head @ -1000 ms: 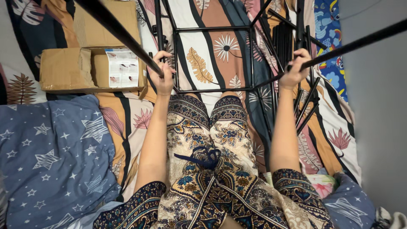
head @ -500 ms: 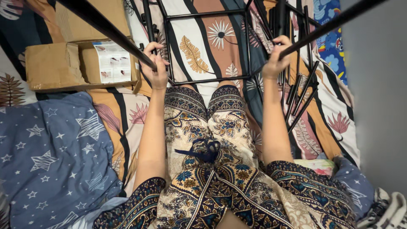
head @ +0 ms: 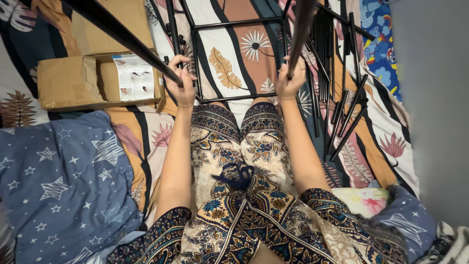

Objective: The person assembles a metal rack by hand while sitting on a bed, connecting several long black rods to a central rectangular frame and then attaching small plastic caps to the ends of the rods.

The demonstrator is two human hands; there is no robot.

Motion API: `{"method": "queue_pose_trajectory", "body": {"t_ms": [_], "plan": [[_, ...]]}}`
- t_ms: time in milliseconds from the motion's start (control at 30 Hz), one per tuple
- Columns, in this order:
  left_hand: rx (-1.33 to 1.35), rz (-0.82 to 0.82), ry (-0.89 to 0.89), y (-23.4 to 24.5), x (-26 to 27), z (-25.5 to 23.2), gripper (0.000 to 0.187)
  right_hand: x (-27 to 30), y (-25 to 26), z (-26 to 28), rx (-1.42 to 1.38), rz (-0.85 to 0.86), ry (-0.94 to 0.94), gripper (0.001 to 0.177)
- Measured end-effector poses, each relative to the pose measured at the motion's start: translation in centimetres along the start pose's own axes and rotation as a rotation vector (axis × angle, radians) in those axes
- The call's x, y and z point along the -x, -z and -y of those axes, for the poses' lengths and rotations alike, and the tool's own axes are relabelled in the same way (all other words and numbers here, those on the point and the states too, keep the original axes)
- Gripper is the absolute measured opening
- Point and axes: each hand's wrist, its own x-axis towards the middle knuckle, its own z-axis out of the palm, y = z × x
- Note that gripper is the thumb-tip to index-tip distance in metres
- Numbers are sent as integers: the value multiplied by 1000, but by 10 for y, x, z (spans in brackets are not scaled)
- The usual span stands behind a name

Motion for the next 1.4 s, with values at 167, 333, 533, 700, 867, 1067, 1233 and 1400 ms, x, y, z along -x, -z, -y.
{"method": "queue_pose_trajectory", "body": {"t_ms": [167, 333, 533, 700, 867, 1067, 1233, 1400], "plan": [[-31, 2, 20, 2, 1, 1, 22, 5, -8, 16, 28, 14, 123, 20], [-46, 2, 24, 3, 0, -1, 32, 11, -18, 21, -20, 37, 121, 24], [-110, 10, -44, 4, -2, -3, 34, 22, -31, 21, -5, 51, 135, 22], [-170, 10, -106, 4, -2, -7, 34, 30, -41, 28, 25, 79, 126, 25], [-131, 2, -52, 5, -1, -10, 33, 36, -44, 29, 36, 100, 173, 23], [-124, -17, -35, 11, -2, -7, 31, 23, -34, 34, 42, 105, 79, 27], [-139, -37, -17, 17, -3, -6, 32, 8, 5, 45, 151, 26, 128, 67], [-170, -17, -93, 16, -2, -7, 33, 39, 40, 35, 153, -40, -34, 84]]}}
